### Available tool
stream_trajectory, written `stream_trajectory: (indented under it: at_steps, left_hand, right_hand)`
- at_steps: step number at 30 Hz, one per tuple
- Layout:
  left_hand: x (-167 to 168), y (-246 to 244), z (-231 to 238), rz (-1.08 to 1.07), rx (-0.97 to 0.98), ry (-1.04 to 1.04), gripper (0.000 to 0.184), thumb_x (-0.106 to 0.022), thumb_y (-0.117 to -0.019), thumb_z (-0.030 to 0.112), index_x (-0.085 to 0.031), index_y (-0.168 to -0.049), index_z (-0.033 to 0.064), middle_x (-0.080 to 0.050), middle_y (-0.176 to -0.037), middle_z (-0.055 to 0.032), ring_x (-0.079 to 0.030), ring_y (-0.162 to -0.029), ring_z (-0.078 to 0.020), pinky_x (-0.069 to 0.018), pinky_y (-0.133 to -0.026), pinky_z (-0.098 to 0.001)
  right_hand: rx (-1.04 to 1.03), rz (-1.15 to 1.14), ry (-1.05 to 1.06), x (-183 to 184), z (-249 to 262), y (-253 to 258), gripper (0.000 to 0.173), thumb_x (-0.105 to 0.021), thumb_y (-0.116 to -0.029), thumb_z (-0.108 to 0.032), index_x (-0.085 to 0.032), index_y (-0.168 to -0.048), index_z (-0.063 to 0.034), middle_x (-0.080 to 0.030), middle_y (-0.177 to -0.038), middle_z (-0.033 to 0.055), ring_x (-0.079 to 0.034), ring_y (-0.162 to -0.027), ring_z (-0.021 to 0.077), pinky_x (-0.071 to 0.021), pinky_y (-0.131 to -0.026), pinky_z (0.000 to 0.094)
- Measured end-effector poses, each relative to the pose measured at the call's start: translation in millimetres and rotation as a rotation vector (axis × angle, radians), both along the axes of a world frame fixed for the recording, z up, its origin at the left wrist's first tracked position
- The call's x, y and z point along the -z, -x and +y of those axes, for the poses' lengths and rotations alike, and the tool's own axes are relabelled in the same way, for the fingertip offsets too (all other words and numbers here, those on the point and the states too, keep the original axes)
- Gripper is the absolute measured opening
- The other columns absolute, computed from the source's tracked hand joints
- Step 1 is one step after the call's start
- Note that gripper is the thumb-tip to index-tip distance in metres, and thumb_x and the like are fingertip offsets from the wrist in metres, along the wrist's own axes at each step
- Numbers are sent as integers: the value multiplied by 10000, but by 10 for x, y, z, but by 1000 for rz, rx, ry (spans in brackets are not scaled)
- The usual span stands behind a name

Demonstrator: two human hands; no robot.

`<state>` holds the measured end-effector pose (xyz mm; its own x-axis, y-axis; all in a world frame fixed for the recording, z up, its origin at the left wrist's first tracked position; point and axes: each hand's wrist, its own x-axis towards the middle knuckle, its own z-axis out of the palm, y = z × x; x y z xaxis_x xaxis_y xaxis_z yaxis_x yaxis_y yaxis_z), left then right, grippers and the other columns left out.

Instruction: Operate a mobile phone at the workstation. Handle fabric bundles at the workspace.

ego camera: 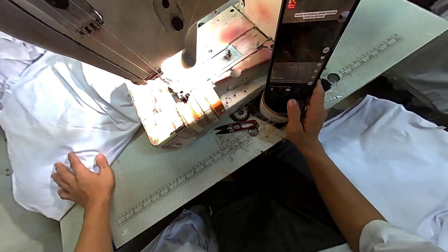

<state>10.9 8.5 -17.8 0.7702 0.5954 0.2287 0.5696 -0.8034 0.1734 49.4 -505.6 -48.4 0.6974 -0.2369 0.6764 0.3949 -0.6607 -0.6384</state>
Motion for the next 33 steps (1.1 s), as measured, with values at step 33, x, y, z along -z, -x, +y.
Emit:
stream_trajectory:
  at_steps: [33]
  left_hand:
    - [3,7,-6,0,-1,4,794,-393,-1011,602,-304,-1613,92,-168,-1677,-273,-137,-1541,-508,-139,-1154,-747]
  right_hand:
    - [0,6,-8,-5,0,-1,576,-473,-1042,-259,-389,-1450,138,-645,-1212,238,-643,-1125,216,-522,-976,369]
